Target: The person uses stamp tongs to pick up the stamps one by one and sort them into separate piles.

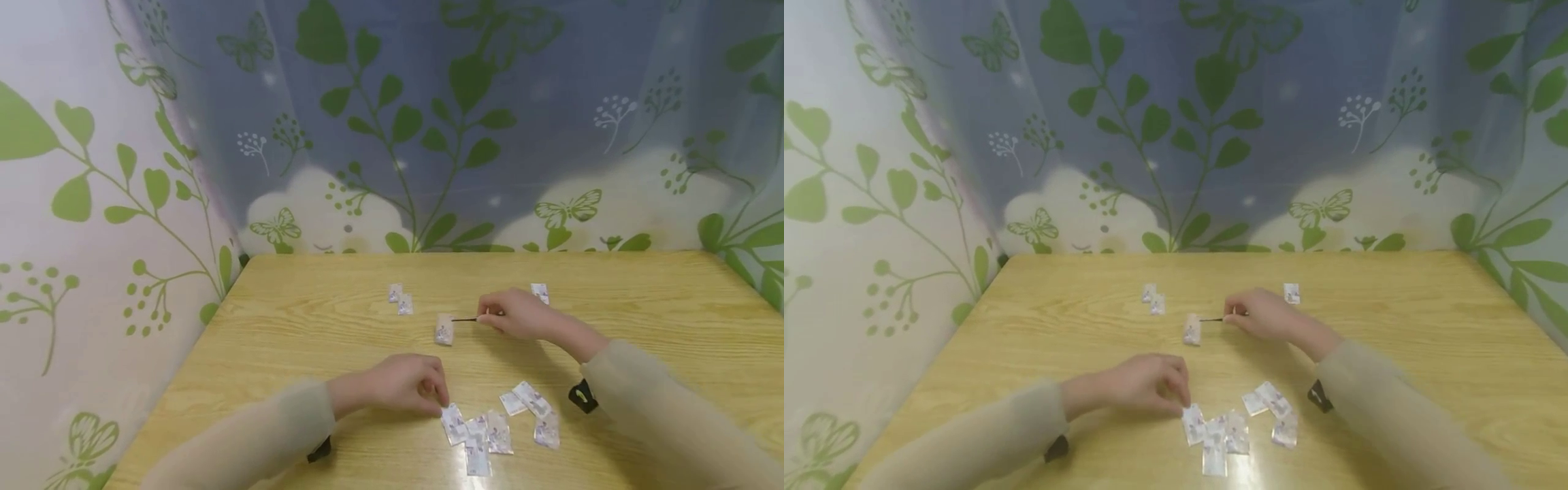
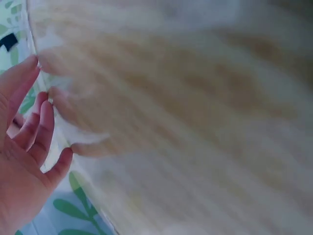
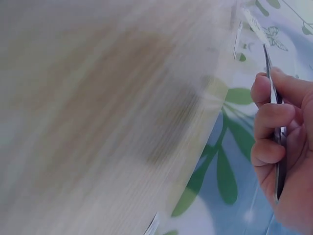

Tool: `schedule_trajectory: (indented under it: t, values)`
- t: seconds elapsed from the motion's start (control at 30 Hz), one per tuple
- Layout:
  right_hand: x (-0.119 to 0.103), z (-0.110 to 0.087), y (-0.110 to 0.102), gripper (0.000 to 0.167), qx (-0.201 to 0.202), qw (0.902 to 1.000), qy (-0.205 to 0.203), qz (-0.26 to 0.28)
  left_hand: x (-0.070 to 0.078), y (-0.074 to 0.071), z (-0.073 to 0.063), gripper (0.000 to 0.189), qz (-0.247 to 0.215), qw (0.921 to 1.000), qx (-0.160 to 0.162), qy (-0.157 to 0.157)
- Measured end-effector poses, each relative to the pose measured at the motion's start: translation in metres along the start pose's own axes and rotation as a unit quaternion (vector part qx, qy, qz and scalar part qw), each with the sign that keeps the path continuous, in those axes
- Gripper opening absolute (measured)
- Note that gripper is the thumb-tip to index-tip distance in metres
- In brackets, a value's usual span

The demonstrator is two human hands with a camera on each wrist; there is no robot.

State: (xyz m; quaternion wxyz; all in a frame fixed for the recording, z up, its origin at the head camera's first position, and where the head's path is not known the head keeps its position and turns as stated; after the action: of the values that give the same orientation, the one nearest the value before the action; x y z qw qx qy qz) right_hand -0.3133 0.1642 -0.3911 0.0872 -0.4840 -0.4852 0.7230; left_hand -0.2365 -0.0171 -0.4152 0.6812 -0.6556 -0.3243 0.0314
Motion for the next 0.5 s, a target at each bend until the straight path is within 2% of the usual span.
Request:
schedule_trajectory:
  t: [0.13,0.27,0.5]
  values:
    - [-0.010,0.032,0.008,0.012,0.000,0.9998,-0.019,0.000,0.000,0.000,0.001,0.007,0.017,0.9999,0.004,0.002]
    - [-0.017,0.058,0.014,0.013,0.002,0.9999,-0.016,0.003,0.000,0.001,0.002,0.006,0.027,0.9996,0.005,0.006]
    - [-0.025,0.091,0.025,0.015,-0.004,0.9999,-0.009,-0.014,-0.003,0.002,0.001,0.006,0.025,0.9997,0.003,0.004]
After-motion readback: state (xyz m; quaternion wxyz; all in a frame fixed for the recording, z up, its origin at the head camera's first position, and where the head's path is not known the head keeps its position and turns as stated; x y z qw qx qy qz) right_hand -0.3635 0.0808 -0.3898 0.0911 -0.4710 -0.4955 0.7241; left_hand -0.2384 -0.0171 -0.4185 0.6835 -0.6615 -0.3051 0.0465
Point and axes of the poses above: each hand's wrist, its own z-axis towards the middle knuckle, its own y-axis out of the palm, x = y × z, the point moved 6 cm from there along z, towards the middle knuckle, and after that the axes turned 7 degrees about z, right-handed, at the moved point
